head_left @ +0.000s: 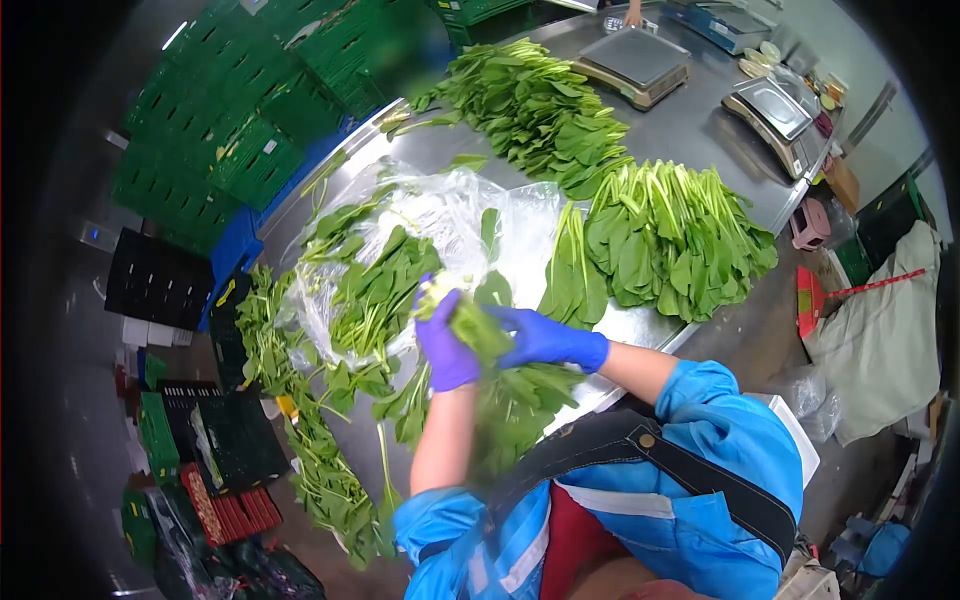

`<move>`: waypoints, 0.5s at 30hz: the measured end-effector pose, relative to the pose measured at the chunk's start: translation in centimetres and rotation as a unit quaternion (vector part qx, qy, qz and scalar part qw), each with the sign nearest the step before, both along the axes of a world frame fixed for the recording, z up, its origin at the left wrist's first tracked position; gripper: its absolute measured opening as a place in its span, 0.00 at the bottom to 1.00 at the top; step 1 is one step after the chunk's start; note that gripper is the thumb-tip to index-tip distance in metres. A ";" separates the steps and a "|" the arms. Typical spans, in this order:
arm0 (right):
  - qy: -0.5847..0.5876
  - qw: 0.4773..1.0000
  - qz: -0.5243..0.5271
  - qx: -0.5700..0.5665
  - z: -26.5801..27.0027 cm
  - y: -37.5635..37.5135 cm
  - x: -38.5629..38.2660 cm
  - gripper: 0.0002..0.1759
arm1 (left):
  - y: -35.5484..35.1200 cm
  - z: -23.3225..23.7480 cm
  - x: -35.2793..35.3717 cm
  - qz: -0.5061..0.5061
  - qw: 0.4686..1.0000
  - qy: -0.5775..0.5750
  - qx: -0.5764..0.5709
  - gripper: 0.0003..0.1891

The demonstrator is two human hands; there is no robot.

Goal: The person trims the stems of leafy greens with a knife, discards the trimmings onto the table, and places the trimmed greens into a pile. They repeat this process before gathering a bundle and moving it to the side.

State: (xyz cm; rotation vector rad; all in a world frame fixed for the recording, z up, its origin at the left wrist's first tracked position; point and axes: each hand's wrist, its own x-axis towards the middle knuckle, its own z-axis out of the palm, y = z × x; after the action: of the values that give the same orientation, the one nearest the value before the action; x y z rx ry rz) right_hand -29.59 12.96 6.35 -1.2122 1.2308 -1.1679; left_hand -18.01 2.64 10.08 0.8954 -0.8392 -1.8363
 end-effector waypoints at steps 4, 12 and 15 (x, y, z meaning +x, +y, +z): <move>-0.112 0.982 -0.106 0.107 3.7 6.0 -8.3 0.43 | 4.2 4.5 -9.9 -0.150 0.985 0.064 -0.063 0.34; 0.371 0.838 -0.344 0.205 2.7 12.7 -26.0 0.50 | 4.1 -10.6 -26.1 -0.147 0.894 -0.211 -0.367 0.33; 0.368 0.831 -0.347 0.233 1.2 13.7 -28.0 0.50 | 1.1 -18.2 -25.8 -0.048 0.766 -0.480 -0.425 0.34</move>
State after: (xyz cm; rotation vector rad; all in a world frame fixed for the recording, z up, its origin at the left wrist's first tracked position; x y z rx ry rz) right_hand -57.54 26.67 7.57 -0.8486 2.5311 -0.7730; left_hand -43.78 3.78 -8.17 1.1321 -2.1479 -0.7231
